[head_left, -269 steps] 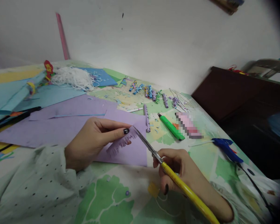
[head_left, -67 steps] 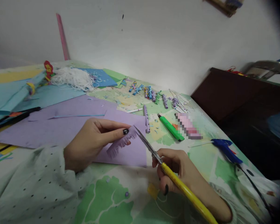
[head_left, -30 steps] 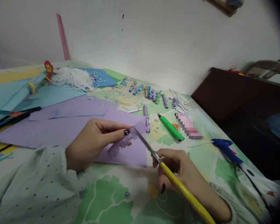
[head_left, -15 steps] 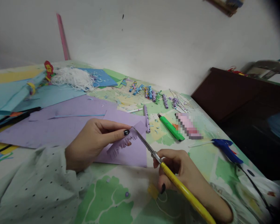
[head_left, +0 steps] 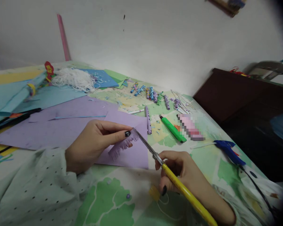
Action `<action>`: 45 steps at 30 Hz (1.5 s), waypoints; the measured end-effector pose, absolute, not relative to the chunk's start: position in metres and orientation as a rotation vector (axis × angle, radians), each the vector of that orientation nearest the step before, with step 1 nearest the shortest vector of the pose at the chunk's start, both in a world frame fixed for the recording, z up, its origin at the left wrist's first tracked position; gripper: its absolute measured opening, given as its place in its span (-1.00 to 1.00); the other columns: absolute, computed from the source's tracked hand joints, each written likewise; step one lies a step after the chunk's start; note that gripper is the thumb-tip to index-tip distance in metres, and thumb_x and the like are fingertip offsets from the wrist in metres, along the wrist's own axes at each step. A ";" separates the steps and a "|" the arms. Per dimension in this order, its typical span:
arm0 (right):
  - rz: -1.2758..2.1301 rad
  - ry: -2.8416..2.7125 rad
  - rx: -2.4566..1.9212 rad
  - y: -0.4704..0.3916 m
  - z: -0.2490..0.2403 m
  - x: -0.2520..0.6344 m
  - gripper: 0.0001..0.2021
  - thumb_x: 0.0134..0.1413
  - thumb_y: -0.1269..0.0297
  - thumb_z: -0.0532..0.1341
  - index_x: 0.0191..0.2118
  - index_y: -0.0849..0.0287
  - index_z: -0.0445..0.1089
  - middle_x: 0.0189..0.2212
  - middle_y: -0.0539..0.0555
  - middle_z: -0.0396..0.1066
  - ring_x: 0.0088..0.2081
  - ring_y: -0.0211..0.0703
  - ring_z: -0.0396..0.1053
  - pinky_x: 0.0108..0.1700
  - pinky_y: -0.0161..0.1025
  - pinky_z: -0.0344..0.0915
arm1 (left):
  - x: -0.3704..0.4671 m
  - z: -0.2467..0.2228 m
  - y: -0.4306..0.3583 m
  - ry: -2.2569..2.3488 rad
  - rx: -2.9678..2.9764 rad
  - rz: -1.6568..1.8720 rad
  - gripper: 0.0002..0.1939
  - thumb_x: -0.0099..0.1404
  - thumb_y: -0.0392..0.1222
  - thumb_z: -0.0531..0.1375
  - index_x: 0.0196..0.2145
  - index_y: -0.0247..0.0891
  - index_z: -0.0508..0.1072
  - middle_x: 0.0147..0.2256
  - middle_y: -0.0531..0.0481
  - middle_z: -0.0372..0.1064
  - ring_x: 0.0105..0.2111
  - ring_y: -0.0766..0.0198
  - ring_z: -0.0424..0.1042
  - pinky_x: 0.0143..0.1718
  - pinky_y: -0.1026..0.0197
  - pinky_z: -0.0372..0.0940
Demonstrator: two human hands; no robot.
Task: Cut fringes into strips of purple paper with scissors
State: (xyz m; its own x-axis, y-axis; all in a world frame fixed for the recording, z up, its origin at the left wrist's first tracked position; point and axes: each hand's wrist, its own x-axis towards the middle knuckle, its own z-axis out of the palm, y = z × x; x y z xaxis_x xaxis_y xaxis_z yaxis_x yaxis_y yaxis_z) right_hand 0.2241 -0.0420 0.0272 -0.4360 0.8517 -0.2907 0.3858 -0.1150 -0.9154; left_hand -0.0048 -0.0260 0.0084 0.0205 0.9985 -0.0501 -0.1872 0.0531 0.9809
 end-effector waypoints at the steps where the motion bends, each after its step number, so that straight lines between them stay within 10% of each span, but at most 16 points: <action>1: 1.577 -1.759 -1.356 -0.042 0.027 0.224 -0.56 -0.35 0.08 0.49 -0.55 0.17 0.23 -0.70 -0.18 -0.01 -0.62 -0.36 -0.06 -0.60 -0.34 -0.13 | -0.005 0.008 -0.026 1.083 1.040 1.245 -0.86 0.11 -0.35 0.33 -0.39 -0.14 0.66 -0.48 0.03 0.61 -0.50 0.32 0.55 -0.45 0.41 0.42; 45: 1.573 -1.807 -1.259 -0.040 0.027 0.227 -0.48 -0.33 -0.09 0.46 -0.52 0.17 0.20 -0.64 -0.17 -0.04 -0.59 -0.35 -0.06 -0.55 -0.32 -0.13 | -0.001 0.012 -0.026 1.034 1.021 1.207 -0.89 0.10 -0.38 0.31 -0.47 -0.22 0.63 -0.58 0.04 0.54 -0.57 0.35 0.48 -0.53 0.41 0.34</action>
State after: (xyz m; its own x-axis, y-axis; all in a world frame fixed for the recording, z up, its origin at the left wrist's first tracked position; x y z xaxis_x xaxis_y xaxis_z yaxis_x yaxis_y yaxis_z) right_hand 0.2268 -0.0404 0.0267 -0.4941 0.8372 -0.2344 0.3473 -0.0570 -0.9360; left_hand -0.0013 -0.0265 0.0122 0.0708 0.9953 -0.0665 -0.2188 0.0805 0.9724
